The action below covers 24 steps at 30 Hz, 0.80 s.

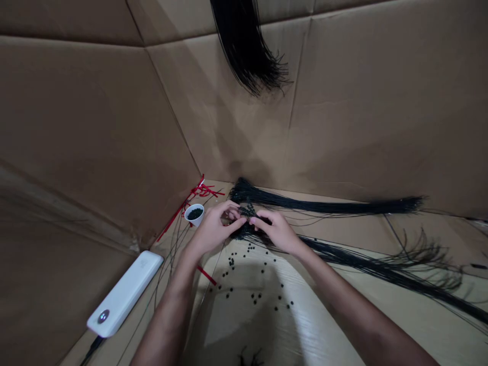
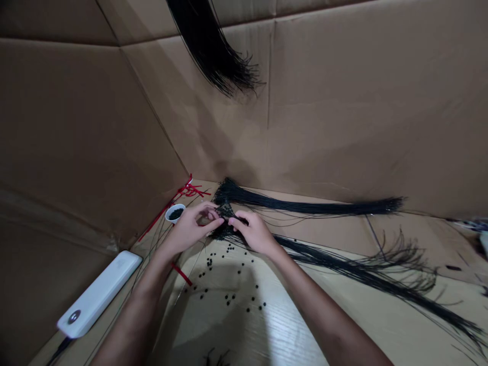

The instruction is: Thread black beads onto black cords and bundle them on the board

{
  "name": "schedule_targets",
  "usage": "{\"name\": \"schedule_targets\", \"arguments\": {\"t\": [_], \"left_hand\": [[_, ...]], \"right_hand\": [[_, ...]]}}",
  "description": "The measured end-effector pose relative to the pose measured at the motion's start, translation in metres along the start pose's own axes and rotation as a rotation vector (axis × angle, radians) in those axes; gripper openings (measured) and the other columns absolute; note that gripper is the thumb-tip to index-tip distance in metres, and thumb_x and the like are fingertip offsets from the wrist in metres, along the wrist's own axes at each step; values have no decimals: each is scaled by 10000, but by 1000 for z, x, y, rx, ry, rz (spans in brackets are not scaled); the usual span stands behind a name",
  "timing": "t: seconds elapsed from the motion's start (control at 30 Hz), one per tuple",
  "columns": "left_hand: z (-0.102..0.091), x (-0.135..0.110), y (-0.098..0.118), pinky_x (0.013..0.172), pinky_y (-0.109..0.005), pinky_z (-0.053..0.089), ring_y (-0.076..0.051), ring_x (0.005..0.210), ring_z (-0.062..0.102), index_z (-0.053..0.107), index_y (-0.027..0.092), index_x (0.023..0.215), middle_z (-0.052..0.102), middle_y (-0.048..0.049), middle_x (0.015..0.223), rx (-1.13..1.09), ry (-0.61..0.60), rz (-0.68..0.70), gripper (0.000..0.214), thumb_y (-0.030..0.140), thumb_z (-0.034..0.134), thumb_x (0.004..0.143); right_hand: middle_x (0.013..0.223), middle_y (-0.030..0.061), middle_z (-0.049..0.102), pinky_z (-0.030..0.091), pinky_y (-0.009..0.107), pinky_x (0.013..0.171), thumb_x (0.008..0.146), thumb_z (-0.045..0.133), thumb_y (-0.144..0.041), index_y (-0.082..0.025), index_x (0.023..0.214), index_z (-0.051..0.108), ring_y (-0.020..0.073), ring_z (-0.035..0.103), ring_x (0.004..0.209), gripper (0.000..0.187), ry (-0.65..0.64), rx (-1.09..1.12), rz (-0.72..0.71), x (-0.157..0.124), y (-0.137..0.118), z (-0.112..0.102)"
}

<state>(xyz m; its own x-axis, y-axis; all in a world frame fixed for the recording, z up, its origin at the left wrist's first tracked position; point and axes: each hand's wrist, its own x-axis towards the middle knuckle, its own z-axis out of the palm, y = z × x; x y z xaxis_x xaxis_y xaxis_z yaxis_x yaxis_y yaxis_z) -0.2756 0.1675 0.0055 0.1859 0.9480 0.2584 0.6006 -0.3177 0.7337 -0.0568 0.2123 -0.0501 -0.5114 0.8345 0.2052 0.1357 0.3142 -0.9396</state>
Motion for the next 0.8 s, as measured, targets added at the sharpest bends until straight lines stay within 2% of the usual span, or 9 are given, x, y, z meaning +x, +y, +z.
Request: {"name": "schedule_targets", "arguments": {"t": [0.1,0.23,0.33,0.43,0.6,0.7,0.8], "left_hand": [[5,-2,-8,780,-306,521,-184,870,647,676,230,1050,714,-9,951,48,-27,-2,182,321,761,917],[24,-7,-16,891,-374,500,-239,1009,638,710,239,986,708,-34,1008,314,-112,86,53,231,721,935],[35,-8,-16,969,-409,474,-261,1080,624,734,247,987,709,-49,1053,418,-146,120,53,226,692,962],[34,-7,-12,949,-409,462,-261,1067,616,741,248,959,715,-49,1043,432,-146,128,73,238,672,979],[23,-2,-1,878,-368,468,-226,951,628,704,239,953,721,-18,951,287,-19,98,49,226,658,963],[21,0,-1,790,-330,467,-203,861,621,674,226,915,681,-12,883,213,69,60,56,244,648,961],[22,2,-6,792,-322,476,-198,867,626,662,217,919,673,-17,902,179,128,35,68,264,648,966]], "right_hand": [[716,-16,594,393,306,737,1020,553,-455,-218,784,642,195,560,756,346,80,-10,22,2,5,-1],[765,-8,595,400,307,738,1031,523,-471,-227,853,644,207,563,791,326,167,-39,48,2,12,0],[803,3,642,436,305,742,1045,487,-482,-234,864,604,208,598,798,328,162,-33,46,1,14,2],[724,-13,621,449,307,703,1065,442,-475,-239,891,573,200,594,703,322,134,-30,42,1,12,5],[863,30,624,425,337,818,1028,534,-442,-238,781,537,227,570,865,320,130,-113,-25,1,6,4],[800,19,638,419,332,775,1040,523,-413,-235,783,581,221,567,802,317,48,-138,-34,0,4,3],[749,10,615,394,328,756,1029,556,-402,-237,796,612,229,548,799,291,19,-168,-19,-1,3,1]]}}
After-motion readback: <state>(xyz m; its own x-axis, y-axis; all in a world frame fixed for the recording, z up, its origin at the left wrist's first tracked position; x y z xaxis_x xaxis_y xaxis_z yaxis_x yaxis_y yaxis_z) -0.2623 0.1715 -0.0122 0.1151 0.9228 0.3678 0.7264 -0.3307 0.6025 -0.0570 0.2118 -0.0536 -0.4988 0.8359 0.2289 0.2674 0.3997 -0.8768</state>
